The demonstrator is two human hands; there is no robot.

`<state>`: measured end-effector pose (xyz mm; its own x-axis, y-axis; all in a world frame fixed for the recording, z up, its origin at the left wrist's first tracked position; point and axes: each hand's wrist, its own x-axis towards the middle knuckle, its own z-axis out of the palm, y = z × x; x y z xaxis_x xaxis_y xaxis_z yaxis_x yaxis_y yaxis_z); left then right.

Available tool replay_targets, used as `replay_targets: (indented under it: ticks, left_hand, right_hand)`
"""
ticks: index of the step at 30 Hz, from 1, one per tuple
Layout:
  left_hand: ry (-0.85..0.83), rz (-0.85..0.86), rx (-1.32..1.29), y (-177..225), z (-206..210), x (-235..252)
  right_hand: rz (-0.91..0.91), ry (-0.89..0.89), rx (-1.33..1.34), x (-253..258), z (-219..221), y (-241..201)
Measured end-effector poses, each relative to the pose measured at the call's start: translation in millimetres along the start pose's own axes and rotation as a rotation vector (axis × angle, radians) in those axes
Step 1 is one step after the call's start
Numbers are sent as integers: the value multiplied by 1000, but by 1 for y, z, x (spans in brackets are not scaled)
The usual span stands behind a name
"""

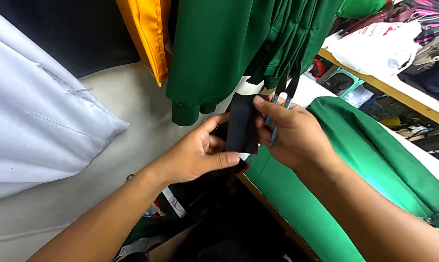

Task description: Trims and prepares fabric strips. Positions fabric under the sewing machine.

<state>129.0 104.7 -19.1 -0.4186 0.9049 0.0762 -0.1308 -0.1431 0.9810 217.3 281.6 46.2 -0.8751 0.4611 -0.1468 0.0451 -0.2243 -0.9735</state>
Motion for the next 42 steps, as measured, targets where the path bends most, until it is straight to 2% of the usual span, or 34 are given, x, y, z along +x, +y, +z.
replay_targets:
  ticks: [3, 5, 7, 10, 14, 17, 21, 26, 30, 34, 39, 42]
  left_hand:
    - [-26, 22, 5, 0, 1, 0]
    - [-43, 23, -13, 6, 1, 2]
    - [-57, -12, -74, 10, -2, 3]
    - [9, -99, -152, 8, -6, 0]
    - [220, -176, 45, 4, 3, 3]
    - [194, -186, 125, -1, 1, 5]
    - [112, -188, 261, -4, 1, -2]
    - [-13, -151, 374, 0, -1, -11]
    - [-74, -116, 358, 1, -1, -15]
    - [-120, -116, 333, -3, -2, -16]
    - [-131, -123, 281, -4, 1, -14]
    - [-95, -118, 296, -3, 0, -15]
  right_hand:
    - [15, 33, -37, 12, -3, -3]
    - [74, -16, -210, 12, -12, -3]
    - [105, -92, -410, 1, -30, -4]
    - [103, -179, -497, -30, -65, 2]
    - [160, -315, -507, -62, -92, 16]
    - [186, -437, -508, -72, -100, 28]
    - [225, -509, -490, -76, -98, 36]
    - [147, -464, -557, -74, -91, 37]
    - [227, -424, -632, -73, -90, 37]
    - [271, -433, -503, -71, -84, 46]
    - [141, -399, -410, -75, -78, 55]
    - [169, -424, -403, -79, -85, 53]
